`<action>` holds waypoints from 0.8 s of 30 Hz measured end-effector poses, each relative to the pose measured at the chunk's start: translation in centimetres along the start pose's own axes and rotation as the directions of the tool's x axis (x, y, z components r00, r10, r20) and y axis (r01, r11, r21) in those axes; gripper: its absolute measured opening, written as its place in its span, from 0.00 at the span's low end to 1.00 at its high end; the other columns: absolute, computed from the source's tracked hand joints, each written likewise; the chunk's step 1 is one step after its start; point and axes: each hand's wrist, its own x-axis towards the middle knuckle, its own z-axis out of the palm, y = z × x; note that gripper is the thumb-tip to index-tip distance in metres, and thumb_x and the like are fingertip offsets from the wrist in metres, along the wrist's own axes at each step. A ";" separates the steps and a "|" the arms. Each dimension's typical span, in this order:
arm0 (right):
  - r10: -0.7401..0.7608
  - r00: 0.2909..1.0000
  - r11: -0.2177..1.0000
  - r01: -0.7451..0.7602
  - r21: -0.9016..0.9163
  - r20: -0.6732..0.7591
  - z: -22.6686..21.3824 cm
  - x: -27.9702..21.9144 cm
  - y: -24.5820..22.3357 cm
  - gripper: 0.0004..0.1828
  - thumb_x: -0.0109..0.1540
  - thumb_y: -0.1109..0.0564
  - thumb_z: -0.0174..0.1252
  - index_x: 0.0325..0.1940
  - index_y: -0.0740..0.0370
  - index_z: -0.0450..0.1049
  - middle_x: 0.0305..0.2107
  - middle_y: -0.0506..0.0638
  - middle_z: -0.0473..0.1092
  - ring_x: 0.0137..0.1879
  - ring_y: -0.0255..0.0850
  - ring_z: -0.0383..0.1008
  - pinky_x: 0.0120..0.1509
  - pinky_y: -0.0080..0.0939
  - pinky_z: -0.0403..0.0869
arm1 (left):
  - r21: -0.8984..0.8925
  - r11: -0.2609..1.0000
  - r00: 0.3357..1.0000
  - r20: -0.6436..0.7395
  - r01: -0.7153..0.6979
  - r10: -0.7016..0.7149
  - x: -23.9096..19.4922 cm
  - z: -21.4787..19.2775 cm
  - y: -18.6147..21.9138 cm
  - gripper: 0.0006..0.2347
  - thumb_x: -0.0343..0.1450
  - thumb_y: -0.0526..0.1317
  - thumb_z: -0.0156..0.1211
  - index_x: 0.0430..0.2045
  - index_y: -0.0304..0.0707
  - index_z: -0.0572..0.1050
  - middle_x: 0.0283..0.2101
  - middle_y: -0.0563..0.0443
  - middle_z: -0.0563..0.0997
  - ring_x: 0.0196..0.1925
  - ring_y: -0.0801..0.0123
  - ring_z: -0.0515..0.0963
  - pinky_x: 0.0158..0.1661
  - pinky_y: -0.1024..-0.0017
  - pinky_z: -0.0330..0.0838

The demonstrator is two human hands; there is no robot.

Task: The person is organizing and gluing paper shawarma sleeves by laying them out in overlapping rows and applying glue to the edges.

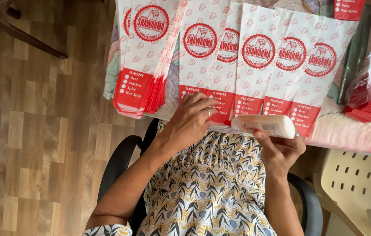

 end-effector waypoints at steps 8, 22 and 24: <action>0.039 0.991 0.999 -0.036 -0.022 0.130 3.3 0.0 -0.5 0.25 0.48 0.73 0.73 0.49 0.75 0.77 0.38 0.64 0.77 0.55 0.51 0.77 0.59 0.54 0.77 | -0.011 1.000 0.999 0.043 0.018 -0.018 -0.2 -0.8 0.4 0.14 0.63 0.35 0.73 0.41 0.31 0.82 0.50 0.43 0.81 0.54 0.60 0.70 0.51 0.62 0.63; -0.065 0.997 0.998 0.065 -0.001 -0.045 -1.6 -0.2 1.6 0.29 0.50 0.72 0.72 0.55 0.77 0.74 0.40 0.66 0.76 0.53 0.53 0.78 0.59 0.56 0.78 | -0.042 0.998 0.992 -0.111 0.050 -0.055 -0.4 2.3 -0.6 0.05 0.69 0.35 0.67 0.36 0.36 0.83 0.48 0.50 0.82 0.52 0.66 0.72 0.52 0.66 0.64; -0.031 0.998 0.996 0.036 -0.078 0.063 0.8 0.0 -0.4 0.27 0.49 0.71 0.73 0.52 0.75 0.76 0.41 0.67 0.77 0.53 0.53 0.77 0.59 0.55 0.77 | -0.048 0.997 0.993 -0.101 0.062 -0.066 -0.4 2.2 -0.5 0.04 0.71 0.34 0.64 0.36 0.36 0.83 0.47 0.50 0.83 0.52 0.68 0.71 0.52 0.66 0.63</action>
